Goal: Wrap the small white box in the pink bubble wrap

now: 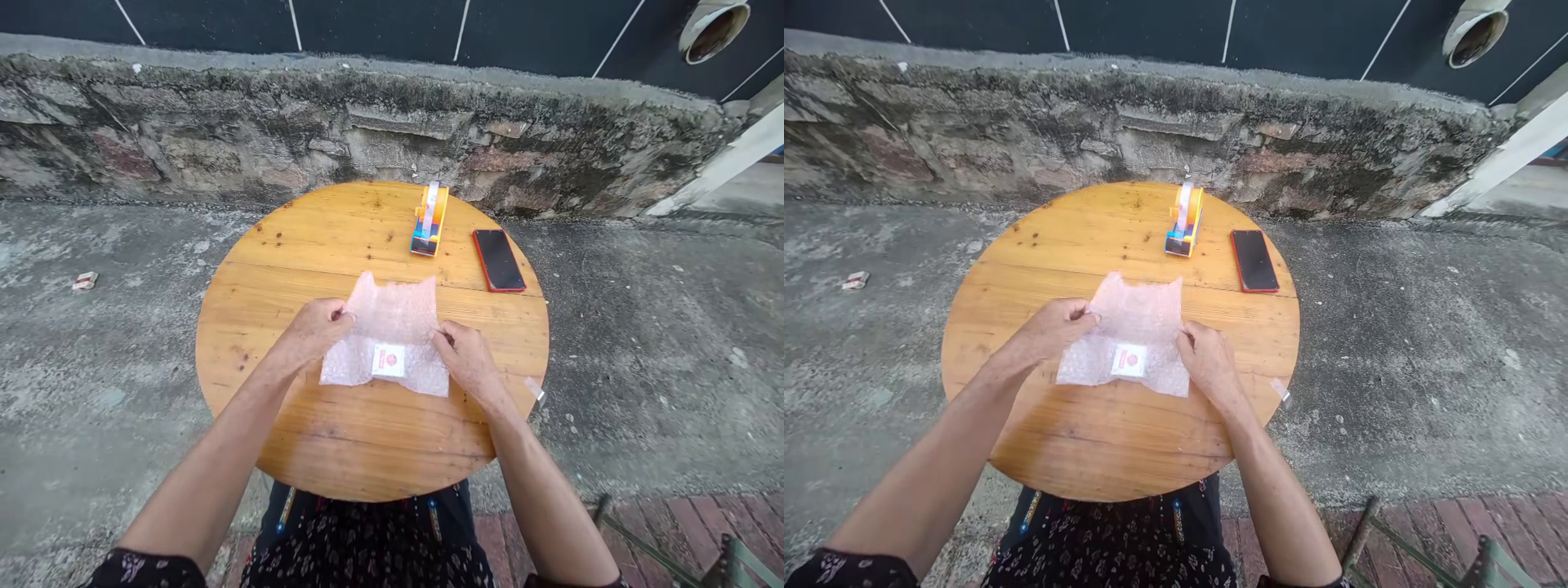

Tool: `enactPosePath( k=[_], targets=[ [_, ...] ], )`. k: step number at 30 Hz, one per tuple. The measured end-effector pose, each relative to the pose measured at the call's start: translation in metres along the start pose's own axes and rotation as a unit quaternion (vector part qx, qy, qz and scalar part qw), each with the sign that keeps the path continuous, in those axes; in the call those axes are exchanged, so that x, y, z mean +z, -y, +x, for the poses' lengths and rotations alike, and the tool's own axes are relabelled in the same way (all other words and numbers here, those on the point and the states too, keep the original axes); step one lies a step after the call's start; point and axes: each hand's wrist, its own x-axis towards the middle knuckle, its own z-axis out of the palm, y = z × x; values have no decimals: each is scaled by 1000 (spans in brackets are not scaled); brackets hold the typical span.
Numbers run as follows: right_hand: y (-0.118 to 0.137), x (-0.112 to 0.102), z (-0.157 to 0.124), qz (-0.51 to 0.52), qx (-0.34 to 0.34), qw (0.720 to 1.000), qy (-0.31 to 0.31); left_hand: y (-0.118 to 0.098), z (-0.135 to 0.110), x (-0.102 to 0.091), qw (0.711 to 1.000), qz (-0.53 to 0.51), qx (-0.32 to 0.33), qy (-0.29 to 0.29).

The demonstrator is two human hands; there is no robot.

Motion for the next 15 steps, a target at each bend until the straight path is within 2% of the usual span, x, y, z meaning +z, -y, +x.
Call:
enactPosePath(
  k=[3, 5, 8, 11, 15],
  targets=[
    [-8, -3, 1, 0, 7, 1000, -19, 10, 2, 5, 999, -37, -18, -22],
    [-10, -6, 0, 6, 7, 998, -60, 17, 2, 10, 997, -62, -31, -26],
    [-4, -10, -4, -16, -61, 992, -110, 27, 1, 14, 990, -127, -56, -29],
    [8, -11, -6, -57, -172, 983, -43, 32, -4, 13, 972, -215, -84, -46],
    [22, -17, -15, -59, -207, 976, 19, 36, -14, 7, 966, -238, -88, -49]
  ],
)
